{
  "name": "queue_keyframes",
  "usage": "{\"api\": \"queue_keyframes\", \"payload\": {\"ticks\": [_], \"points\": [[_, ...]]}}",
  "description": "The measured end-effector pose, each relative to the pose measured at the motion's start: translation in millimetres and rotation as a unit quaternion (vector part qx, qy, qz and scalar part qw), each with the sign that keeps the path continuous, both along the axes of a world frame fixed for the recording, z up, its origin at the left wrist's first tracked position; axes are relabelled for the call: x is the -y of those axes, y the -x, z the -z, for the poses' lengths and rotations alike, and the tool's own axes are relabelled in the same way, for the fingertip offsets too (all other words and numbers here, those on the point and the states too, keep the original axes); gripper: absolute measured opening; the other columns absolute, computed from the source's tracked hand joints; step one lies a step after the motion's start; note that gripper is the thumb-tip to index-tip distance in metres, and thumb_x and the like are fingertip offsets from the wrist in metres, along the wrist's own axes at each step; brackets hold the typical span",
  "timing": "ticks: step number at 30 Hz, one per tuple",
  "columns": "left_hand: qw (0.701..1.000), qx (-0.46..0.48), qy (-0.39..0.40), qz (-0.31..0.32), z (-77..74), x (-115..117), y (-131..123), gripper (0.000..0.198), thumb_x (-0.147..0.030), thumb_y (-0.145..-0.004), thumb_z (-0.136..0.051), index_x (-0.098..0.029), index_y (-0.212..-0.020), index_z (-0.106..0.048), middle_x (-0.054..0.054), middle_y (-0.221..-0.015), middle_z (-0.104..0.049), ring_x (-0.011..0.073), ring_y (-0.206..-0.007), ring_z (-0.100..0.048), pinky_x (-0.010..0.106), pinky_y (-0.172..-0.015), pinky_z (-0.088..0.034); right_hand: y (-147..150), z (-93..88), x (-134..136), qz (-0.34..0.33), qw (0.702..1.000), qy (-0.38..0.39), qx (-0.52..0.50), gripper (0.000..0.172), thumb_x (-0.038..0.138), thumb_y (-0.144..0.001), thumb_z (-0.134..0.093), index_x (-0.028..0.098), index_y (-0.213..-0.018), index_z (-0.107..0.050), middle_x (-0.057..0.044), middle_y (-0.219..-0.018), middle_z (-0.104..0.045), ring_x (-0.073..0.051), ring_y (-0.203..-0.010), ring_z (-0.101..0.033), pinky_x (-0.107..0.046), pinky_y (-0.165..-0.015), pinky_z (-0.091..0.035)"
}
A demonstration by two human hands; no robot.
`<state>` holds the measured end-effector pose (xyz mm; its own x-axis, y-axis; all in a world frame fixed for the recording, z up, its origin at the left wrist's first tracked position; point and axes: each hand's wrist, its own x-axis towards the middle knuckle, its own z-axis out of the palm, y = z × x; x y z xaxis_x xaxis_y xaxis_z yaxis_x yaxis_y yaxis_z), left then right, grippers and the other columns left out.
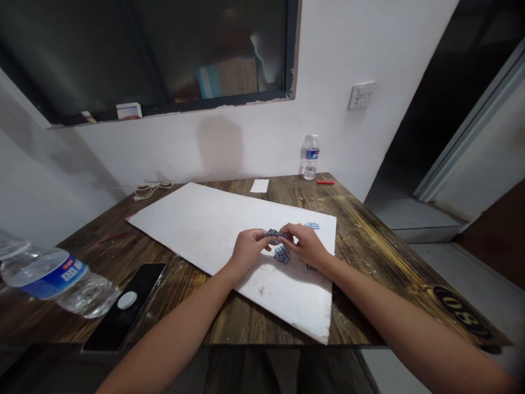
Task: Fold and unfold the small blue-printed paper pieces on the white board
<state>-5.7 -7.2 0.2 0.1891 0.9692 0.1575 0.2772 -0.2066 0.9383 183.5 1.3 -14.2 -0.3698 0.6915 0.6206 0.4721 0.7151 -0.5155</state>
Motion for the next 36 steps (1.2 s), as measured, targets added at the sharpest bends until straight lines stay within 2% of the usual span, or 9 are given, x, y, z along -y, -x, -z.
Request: {"api": "queue_keyframes", "payload": {"ticks": [11,16,23,36], "points": [[1.000,0.002,0.007,-0.020,-4.5,0.5,-0.4,0.022,-0.037,-0.068,-0.074,-0.015,-0.067,-0.072,0.006,-0.066,-0.071,0.0176,-0.063,-0.063,0.028,-0.060,-0.047,0.0,1.8,-0.7,-0.002,1.000,-0.002,-0.003,0.015,0.031,-0.090,-0.056,0.019,-0.084,-0.062,0.000,-0.063,-0.059,-0.013,-0.058,-0.053,-0.025,-0.059,-0.036],[0.999,0.030,0.016,-0.005,-3.8,1.9,-2.1,0.020,-0.034,-0.072,-0.072,-0.014,-0.074,-0.072,0.007,-0.074,-0.073,0.0152,-0.061,-0.062,0.027,-0.061,-0.048,-0.1,1.1,-0.7,0.000,1.000,0.003,-0.010,0.011,0.027,-0.089,-0.057,0.020,-0.083,-0.062,0.001,-0.062,-0.058,-0.013,-0.056,-0.051,-0.024,-0.058,-0.035],[0.999,0.034,-0.004,0.014,-1.1,3.4,-3.6,0.030,-0.041,-0.084,-0.059,-0.014,-0.086,-0.072,0.008,-0.087,-0.074,0.0136,-0.061,-0.063,0.028,-0.064,-0.051,0.2,0.8,-1.1,0.021,0.999,0.018,-0.021,0.012,0.027,-0.089,-0.057,0.019,-0.083,-0.063,0.001,-0.063,-0.059,-0.013,-0.056,-0.051,-0.025,-0.058,-0.036],[1.000,0.004,-0.006,-0.014,2.5,0.2,-0.1,0.029,-0.042,-0.081,-0.062,-0.015,-0.082,-0.073,0.008,-0.080,-0.074,0.0161,-0.064,-0.064,0.029,-0.062,-0.052,-0.1,2.7,-2.6,0.029,0.999,0.023,-0.016,0.013,0.029,-0.089,-0.056,0.019,-0.083,-0.062,0.001,-0.062,-0.057,-0.013,-0.056,-0.050,-0.025,-0.057,-0.036]]}}
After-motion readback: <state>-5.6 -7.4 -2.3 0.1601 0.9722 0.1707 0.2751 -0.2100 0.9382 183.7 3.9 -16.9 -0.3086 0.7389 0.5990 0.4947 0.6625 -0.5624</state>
